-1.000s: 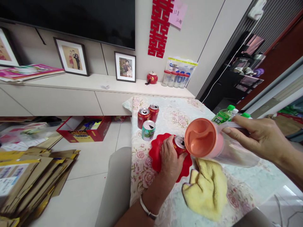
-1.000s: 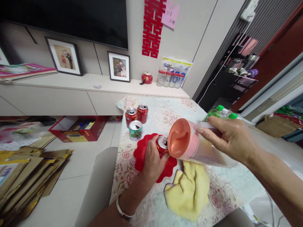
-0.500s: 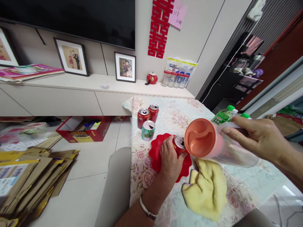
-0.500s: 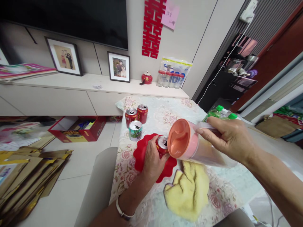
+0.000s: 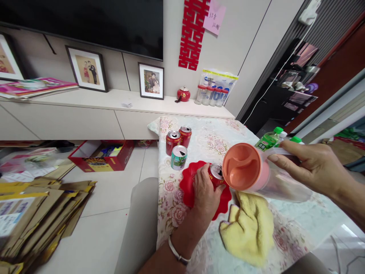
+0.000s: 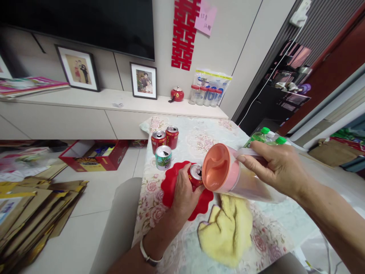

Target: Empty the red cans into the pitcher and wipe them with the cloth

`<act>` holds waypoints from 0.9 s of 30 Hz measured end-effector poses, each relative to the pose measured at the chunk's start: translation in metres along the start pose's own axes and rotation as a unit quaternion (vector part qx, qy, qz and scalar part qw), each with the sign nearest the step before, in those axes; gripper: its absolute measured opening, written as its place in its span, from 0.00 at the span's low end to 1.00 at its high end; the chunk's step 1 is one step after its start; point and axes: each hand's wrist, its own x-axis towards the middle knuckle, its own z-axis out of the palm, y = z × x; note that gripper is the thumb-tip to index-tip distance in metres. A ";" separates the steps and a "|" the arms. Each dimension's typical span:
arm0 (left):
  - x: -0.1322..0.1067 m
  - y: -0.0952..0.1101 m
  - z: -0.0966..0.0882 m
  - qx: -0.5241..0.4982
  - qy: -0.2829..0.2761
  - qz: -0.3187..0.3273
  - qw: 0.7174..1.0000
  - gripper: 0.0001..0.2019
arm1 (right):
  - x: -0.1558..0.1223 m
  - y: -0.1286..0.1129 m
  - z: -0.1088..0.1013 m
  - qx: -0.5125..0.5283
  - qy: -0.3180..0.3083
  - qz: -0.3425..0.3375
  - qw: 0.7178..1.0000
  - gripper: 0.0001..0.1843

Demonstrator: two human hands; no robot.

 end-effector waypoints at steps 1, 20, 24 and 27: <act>0.000 0.000 0.000 0.001 -0.001 -0.001 1.000 0.38 | 0.001 -0.001 0.000 0.000 0.004 -0.002 1.000 0.25; -0.001 0.000 0.000 0.002 0.011 0.006 1.000 0.38 | -0.014 0.001 0.008 0.010 0.036 0.041 0.998 0.26; 0.000 0.000 -0.001 0.002 0.017 0.004 1.000 0.38 | -0.024 0.002 0.013 0.009 0.045 0.074 0.996 0.27; 0.000 0.000 -0.002 -0.003 0.010 -0.007 1.000 0.38 | -0.030 0.005 0.016 0.031 0.051 0.112 0.992 0.28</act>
